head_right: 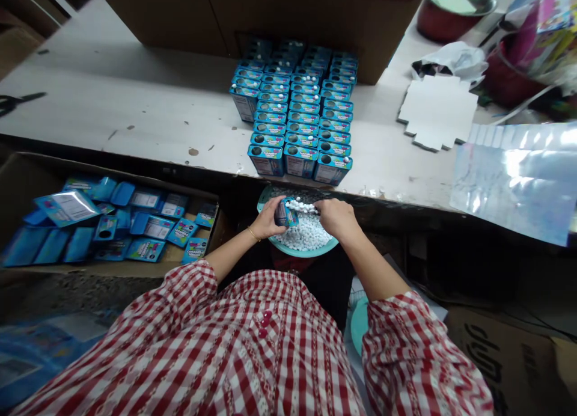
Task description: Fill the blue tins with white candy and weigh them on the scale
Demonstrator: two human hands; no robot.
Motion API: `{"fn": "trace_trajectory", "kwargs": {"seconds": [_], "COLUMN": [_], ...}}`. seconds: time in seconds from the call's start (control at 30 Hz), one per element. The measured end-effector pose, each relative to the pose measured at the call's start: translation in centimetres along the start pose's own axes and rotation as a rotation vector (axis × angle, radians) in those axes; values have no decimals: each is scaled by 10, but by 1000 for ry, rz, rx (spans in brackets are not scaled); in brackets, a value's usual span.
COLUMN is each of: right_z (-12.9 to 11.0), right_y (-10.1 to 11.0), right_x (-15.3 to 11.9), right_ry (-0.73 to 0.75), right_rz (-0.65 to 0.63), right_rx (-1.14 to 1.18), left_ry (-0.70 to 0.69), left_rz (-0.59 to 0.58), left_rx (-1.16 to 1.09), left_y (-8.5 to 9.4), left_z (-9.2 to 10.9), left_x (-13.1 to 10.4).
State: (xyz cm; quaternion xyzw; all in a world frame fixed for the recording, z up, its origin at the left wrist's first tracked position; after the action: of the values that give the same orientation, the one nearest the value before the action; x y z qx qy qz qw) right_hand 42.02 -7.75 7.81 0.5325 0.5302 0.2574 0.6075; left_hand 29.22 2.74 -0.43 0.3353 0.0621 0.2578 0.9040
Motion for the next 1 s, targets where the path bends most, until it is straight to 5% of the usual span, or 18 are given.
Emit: {"fn": "trace_trajectory", "kwargs": {"seconds": [0.23,0.4,0.5,0.63,0.77,0.9,1.0], "right_z": [-52,-26,16,50,33,13,18], "right_y": [33,29,-3,-72,-125,-142,-147], "right_x": [3,-10,-26,-33,-6,25,32], "right_ry": [94,39,-33,-117,-132,-131,-153], "right_rz": [-47,-42,-57,-92,-36,37,64], "right_rx": [-233,-216,-180,-148,84,217,299], "left_ry": [-7,39,82,229,304,293,273], "left_rz": [5,29,5,-38,-66,-106,-90], "left_rx": [9,-88,-158,-276,-336,-420,-484], "left_y": [-3,0,3,-2,-21,-40,-32], "left_z": [-2,-11,-22,-45,-51,-42,-38], "left_x": [-2,-3,-6,-8,-1,3,-1]}}
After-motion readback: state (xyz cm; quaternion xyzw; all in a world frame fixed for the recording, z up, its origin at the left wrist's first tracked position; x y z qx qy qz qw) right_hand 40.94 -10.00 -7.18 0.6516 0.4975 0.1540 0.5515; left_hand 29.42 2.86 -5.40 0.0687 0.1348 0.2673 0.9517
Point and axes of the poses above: each hand's wrist, its own x-axis towards the middle knuckle, its own y-axis out of the back of the hand, z = x × y, the point moved 9 cm from there along x, towards the middle knuckle, and after that the axes turned 8 degrees about y, right-handed, at the moved point
